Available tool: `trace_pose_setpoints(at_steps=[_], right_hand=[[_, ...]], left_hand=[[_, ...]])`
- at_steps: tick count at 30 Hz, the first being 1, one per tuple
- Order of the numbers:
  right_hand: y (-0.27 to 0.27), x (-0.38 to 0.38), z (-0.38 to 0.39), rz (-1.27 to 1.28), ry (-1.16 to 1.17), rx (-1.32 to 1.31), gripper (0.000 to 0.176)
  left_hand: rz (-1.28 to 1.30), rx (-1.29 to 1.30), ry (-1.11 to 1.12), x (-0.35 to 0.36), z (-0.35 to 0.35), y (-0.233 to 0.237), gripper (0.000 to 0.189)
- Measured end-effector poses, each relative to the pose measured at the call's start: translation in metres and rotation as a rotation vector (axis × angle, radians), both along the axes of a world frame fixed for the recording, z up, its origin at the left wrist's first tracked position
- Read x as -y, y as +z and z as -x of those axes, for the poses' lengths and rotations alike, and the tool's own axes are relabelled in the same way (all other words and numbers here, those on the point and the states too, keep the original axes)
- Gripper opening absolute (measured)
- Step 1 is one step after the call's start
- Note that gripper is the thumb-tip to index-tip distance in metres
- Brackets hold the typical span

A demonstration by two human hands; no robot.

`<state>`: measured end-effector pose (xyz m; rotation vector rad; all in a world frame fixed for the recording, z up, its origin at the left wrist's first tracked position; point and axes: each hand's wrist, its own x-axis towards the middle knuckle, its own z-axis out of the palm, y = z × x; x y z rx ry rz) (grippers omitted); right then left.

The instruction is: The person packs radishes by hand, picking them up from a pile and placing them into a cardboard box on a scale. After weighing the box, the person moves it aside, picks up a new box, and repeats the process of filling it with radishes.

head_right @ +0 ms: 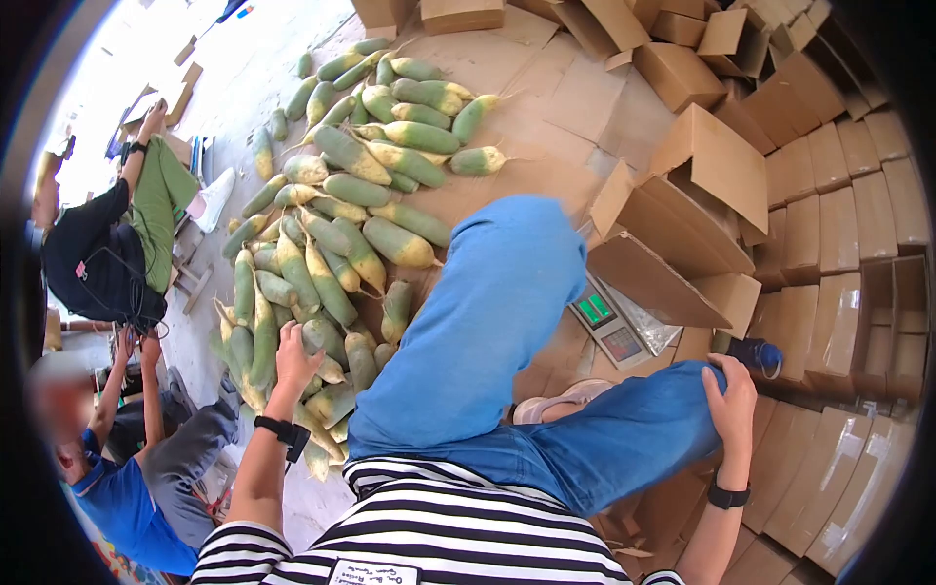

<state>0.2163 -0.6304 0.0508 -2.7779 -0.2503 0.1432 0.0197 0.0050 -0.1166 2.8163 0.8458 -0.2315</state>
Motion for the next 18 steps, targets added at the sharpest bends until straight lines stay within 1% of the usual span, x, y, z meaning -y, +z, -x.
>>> trace_pose_setpoints(at_steps=[1,3,4,5,6,7,8,11,12,13,15,16,17,18], right_hand=[[0.0,0.002,0.001,0.002,-0.007,0.002,0.025],[-0.001,0.004,0.0,0.015,0.0,0.012,0.025],[-0.003,0.005,0.0,0.005,0.01,0.047,0.026],[-0.006,0.007,0.0,0.023,0.026,0.067,0.025],[-0.003,0.001,0.0,0.028,0.03,0.101,0.024],[0.003,-0.01,-0.001,-0.035,0.033,0.101,0.022],[0.015,-0.024,-0.003,-0.05,0.108,0.16,0.023],[0.077,-0.096,-0.004,-0.169,0.3,0.327,0.034],[0.099,-0.118,-0.001,-0.229,0.354,0.371,0.042],[0.114,-0.136,-0.001,-0.316,0.452,0.439,0.054],[0.135,-0.166,0.0,-0.469,0.588,0.455,0.084],[0.136,-0.179,0.0,-0.523,0.621,0.475,0.091],[0.132,-0.186,-0.003,-0.621,0.627,0.474,0.089],[0.125,-0.182,-0.009,-0.629,0.627,0.467,0.086]], left_hand=[[0.075,0.122,0.009,0.007,-0.012,0.012,0.069],[0.072,0.362,-0.183,0.018,-0.043,0.037,0.068],[0.176,0.424,-0.159,0.03,-0.063,0.059,0.068],[0.283,0.482,-0.136,0.046,-0.083,0.089,0.067],[0.328,0.556,-0.153,0.065,-0.1,0.12,0.067],[0.372,0.629,-0.167,0.084,-0.115,0.152,0.066],[0.481,0.743,-0.229,0.099,-0.127,0.182,0.067],[0.878,1.035,-0.392,0.155,-0.147,0.26,0.075],[1.008,1.125,-0.519,0.171,-0.154,0.273,0.079],[1.139,1.21,-0.65,0.187,-0.16,0.282,0.083],[1.328,1.152,-0.814,0.219,-0.169,0.29,0.086],[1.334,1.153,-0.833,0.236,-0.171,0.293,0.086],[1.243,1.077,-0.874,0.252,-0.173,0.293,0.088],[1.151,1.001,-0.907,0.262,-0.175,0.292,0.09]])
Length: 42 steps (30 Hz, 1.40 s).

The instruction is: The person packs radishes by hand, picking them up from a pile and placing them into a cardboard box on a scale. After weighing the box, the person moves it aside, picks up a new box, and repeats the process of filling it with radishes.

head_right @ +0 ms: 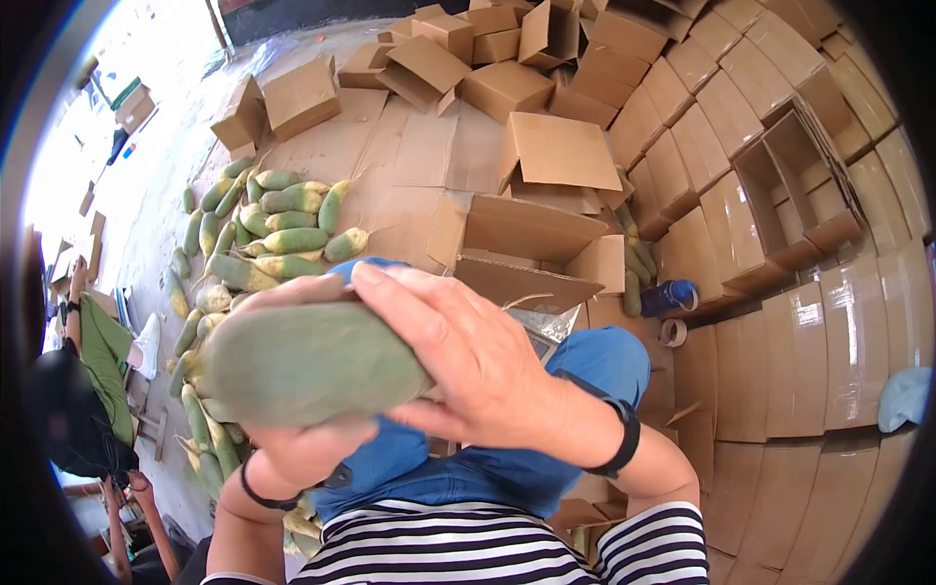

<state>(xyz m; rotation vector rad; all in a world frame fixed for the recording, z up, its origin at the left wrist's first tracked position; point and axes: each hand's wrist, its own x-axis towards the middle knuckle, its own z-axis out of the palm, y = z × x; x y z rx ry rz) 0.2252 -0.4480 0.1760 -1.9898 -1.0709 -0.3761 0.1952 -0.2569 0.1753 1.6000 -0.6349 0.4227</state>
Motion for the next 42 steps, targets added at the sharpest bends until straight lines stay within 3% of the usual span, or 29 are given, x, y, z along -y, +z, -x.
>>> trace_pose_setpoints(at_steps=[1,3,5,7,10,13,15,18,23,27,33,36,40,42], right_hand=[[-0.005,0.004,-0.008,-0.004,0.007,-0.01,0.083],[-0.004,0.022,-0.017,0.125,-0.103,-0.06,0.084],[-0.004,0.047,-0.032,0.329,-0.295,-0.123,0.08],[-0.022,0.08,-0.062,0.433,-0.414,-0.136,0.073],[-0.059,0.12,-0.109,0.843,-0.567,-0.3,0.064],[-0.119,0.144,-0.161,1.028,-0.511,-0.42,0.066],[-0.146,0.143,-0.188,1.277,-0.416,-0.702,0.069],[-0.198,0.152,-0.22,1.349,-0.267,-0.846,0.078],[-0.251,0.159,-0.237,1.262,-0.137,-0.962,0.093],[-0.259,0.156,-0.232,1.159,-0.117,-1.046,0.083],[-0.287,0.163,-0.218,1.238,-0.127,-0.812,0.075],[-0.285,0.163,-0.213,1.262,-0.259,-0.785,0.075],[-0.226,0.161,-0.21,1.067,-0.291,-0.758,0.075],[-0.166,0.151,-0.193,0.844,-0.142,-1.044,0.08]], left_hand=[[0.001,0.005,-0.005,0.005,-0.004,-0.003,0.09],[0.238,-0.404,-0.009,0.011,-0.016,-0.015,0.089],[-0.357,-0.23,0.234,-0.014,-0.025,-0.021,0.077],[-0.738,-0.157,0.349,-0.033,-0.021,-0.037,0.076],[-0.876,-0.166,0.389,-0.04,-0.013,-0.07,0.078],[-0.867,-0.049,0.479,-0.03,-0.013,-0.088,0.081],[-0.859,-0.043,0.495,-0.028,-0.019,-0.092,0.083],[-0.853,-0.066,0.474,-0.031,-0.022,-0.091,0.086],[-0.845,-0.099,0.479,-0.039,-0.029,-0.092,0.086],[-0.842,-0.112,0.474,-0.04,-0.031,-0.092,0.086],[-0.795,-0.128,0.447,-0.04,-0.031,-0.092,0.083],[-0.787,-0.139,0.443,-0.039,-0.03,-0.092,0.082],[-0.761,-0.124,0.439,-0.038,-0.029,-0.092,0.082],[-0.748,-0.114,0.445,-0.038,-0.028,-0.095,0.082]])
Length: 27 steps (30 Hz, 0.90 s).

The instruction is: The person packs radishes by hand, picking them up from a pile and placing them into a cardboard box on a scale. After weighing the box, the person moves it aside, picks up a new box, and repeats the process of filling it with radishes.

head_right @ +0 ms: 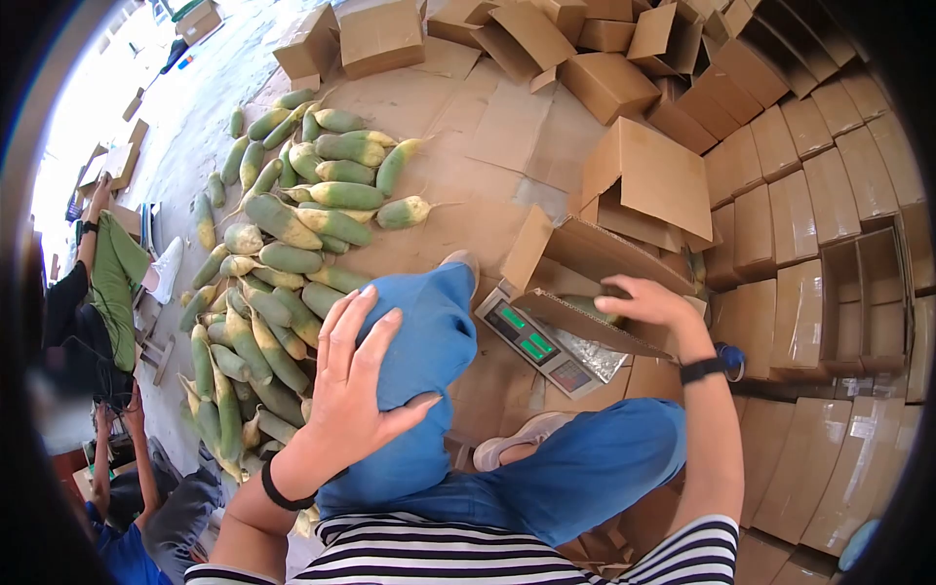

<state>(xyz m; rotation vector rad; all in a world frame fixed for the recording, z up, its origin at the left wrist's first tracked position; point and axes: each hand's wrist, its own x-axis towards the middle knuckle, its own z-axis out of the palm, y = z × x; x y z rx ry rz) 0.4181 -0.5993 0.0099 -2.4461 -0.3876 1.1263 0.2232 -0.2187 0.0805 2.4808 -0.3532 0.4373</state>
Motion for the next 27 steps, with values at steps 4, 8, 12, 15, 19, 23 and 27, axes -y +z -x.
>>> trace_pose_setpoints(at_steps=[4,8,12,15,19,23,27], right_hand=[[0.017,0.021,0.057,0.005,0.133,0.12,0.06],[-0.008,0.043,0.083,0.264,0.097,0.337,0.029],[-0.024,0.068,0.09,0.159,0.131,0.424,0.024],[-0.005,0.059,0.096,0.164,-0.009,0.298,0.023],[0.027,0.035,0.111,0.236,0.048,0.416,0.026],[0.05,0.015,0.138,0.083,-0.045,0.677,0.031],[0.075,-0.006,0.17,0.066,-0.197,0.534,0.031]], left_hand=[[0.003,0.023,-0.003,-0.001,0.003,-0.001,0.082],[-0.007,0.029,-0.002,-0.001,0.005,0.001,0.081],[0.173,-0.011,-0.039,-0.019,0.019,-0.006,0.077],[0.389,-0.119,0.114,-0.049,0.042,-0.038,0.068],[0.077,-0.18,0.625,-0.133,0.099,-0.125,0.053],[-0.53,-0.345,1.034,-0.242,0.192,-0.182,0.061],[-0.477,-0.906,1.215,-0.29,0.254,-0.193,0.052]])
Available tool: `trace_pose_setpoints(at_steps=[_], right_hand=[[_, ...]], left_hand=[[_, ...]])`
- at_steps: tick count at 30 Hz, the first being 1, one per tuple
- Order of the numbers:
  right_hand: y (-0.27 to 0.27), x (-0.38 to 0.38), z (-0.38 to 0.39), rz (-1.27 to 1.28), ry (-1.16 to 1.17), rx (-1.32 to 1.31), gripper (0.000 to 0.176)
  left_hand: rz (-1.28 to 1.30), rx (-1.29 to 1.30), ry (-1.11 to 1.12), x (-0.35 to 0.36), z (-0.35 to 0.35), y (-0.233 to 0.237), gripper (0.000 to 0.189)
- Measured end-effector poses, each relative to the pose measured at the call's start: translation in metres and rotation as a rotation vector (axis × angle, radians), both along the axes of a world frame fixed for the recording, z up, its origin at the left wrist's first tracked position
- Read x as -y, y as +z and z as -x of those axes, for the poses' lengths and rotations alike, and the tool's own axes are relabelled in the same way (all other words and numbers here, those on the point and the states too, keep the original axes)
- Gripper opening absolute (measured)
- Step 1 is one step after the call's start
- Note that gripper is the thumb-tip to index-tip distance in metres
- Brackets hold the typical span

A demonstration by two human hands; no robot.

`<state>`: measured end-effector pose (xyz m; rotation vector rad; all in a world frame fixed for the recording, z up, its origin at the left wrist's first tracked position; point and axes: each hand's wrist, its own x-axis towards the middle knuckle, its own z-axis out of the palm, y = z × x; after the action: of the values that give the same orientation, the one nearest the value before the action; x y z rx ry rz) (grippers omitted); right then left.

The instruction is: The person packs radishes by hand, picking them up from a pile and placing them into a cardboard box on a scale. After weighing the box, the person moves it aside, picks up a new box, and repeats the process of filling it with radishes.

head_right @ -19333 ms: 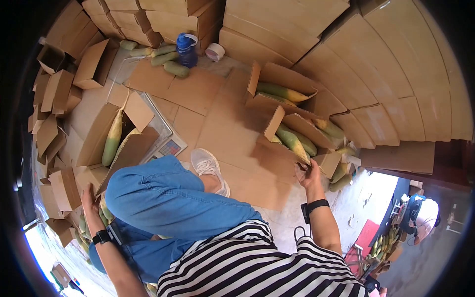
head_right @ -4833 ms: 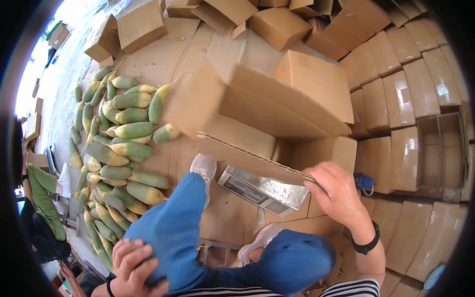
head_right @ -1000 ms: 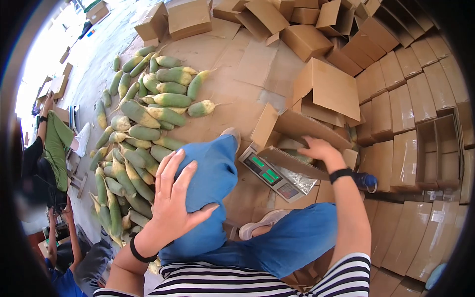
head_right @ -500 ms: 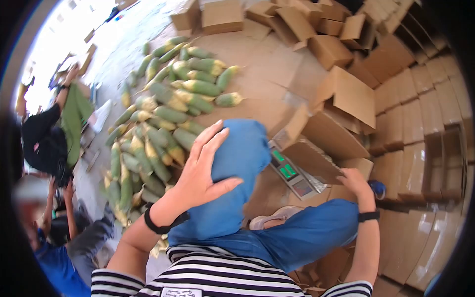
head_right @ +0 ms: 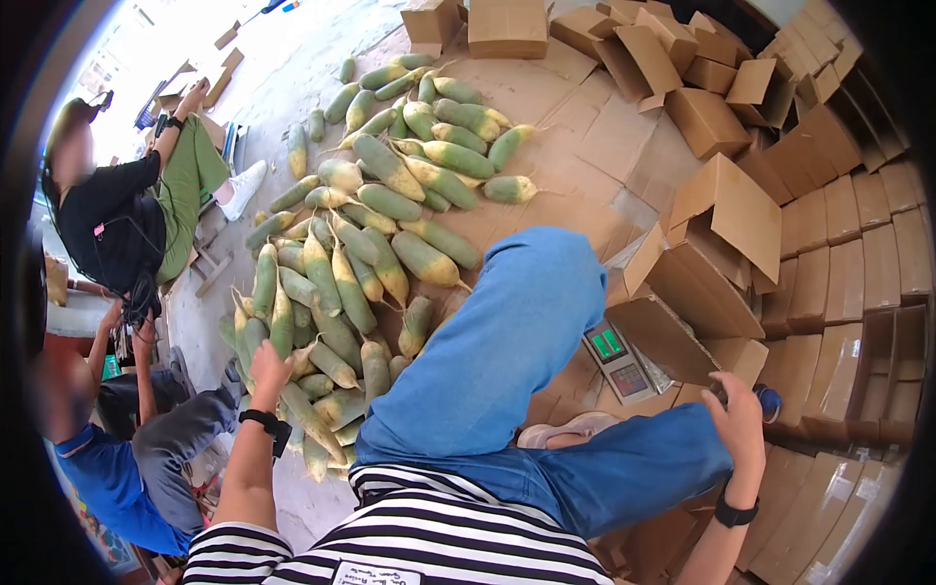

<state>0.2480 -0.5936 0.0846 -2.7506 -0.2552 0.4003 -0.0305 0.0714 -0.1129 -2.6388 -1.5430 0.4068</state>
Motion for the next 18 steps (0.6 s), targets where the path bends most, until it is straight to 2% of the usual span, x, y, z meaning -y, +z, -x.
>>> trace_pose_setpoints(at_steps=[2,7,10,12,13,14,16,18], right_hand=[[0.001,0.001,0.014,0.057,0.017,-0.039,0.031],[-0.008,0.004,0.028,0.02,0.05,0.092,0.028],[-0.009,-0.005,0.026,0.031,0.106,0.132,0.028],[-0.009,-0.015,0.022,0.046,0.137,0.091,0.028],[-0.008,-0.019,0.019,0.046,0.138,0.095,0.028],[-0.007,-0.023,0.017,0.048,0.175,0.12,0.028],[-0.003,-0.034,0.013,0.051,0.211,0.144,0.027],[0.009,-0.051,0.006,-0.011,0.262,0.175,0.026]], left_hand=[[-0.015,-0.015,-0.042,-0.009,0.012,-0.005,0.053],[-0.013,0.027,-0.156,0.003,0.0,0.011,0.049],[0.098,0.165,-0.06,0.014,-0.01,0.004,0.05],[0.594,0.639,0.176,0.011,-0.007,-0.021,0.058],[0.719,0.668,0.351,0.029,-0.018,0.002,0.06],[0.722,0.672,0.35,0.043,-0.024,0.015,0.06],[1.049,0.99,0.484,0.064,-0.031,0.036,0.053],[1.111,1.06,0.418,0.093,-0.048,0.078,0.051]])
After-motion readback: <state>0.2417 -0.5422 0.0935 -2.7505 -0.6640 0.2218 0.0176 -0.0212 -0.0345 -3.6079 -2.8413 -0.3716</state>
